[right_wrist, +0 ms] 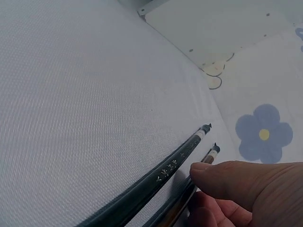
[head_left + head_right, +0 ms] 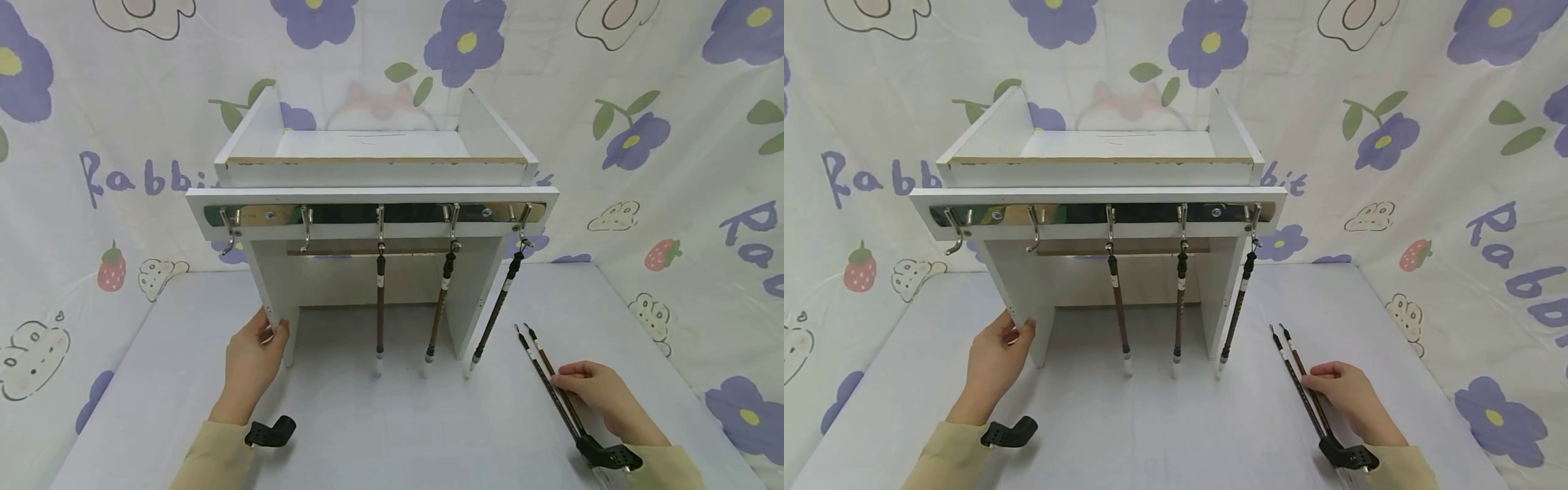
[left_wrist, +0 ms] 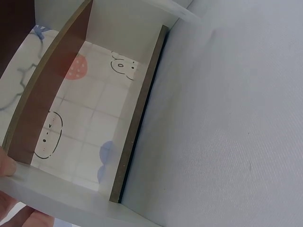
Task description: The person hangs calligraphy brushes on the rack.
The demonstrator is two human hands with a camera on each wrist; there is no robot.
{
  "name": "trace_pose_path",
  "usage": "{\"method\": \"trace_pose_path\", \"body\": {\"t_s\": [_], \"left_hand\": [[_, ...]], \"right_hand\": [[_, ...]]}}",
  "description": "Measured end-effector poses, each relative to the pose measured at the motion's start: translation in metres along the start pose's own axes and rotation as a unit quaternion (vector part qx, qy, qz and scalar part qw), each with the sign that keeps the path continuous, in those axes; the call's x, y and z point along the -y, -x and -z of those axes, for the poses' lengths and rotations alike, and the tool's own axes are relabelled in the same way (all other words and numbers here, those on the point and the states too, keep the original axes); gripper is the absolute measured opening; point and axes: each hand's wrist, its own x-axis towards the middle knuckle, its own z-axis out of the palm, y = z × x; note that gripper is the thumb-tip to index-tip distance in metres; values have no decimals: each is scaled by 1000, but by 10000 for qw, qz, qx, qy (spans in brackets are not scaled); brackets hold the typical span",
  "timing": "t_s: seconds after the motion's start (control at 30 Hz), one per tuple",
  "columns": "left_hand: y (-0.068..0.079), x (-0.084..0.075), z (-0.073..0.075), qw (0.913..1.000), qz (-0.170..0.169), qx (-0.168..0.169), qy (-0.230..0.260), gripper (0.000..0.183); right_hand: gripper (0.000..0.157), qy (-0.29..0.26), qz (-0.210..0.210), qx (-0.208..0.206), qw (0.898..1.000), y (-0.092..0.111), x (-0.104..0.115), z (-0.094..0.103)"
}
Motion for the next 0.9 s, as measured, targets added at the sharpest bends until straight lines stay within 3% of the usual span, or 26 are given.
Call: {"method": "trace_pose_path", "body": {"t_s": [0.37,0.9], "left_hand": [[1,1,0,10000,3,-7,12,39],[0,2,-1,10000,23,-23,-21,38]], "right_hand": [[52,181,68,-79,9998,-1,-1,-1],[34,443,434,-349,9975,0,1,-5]]}}
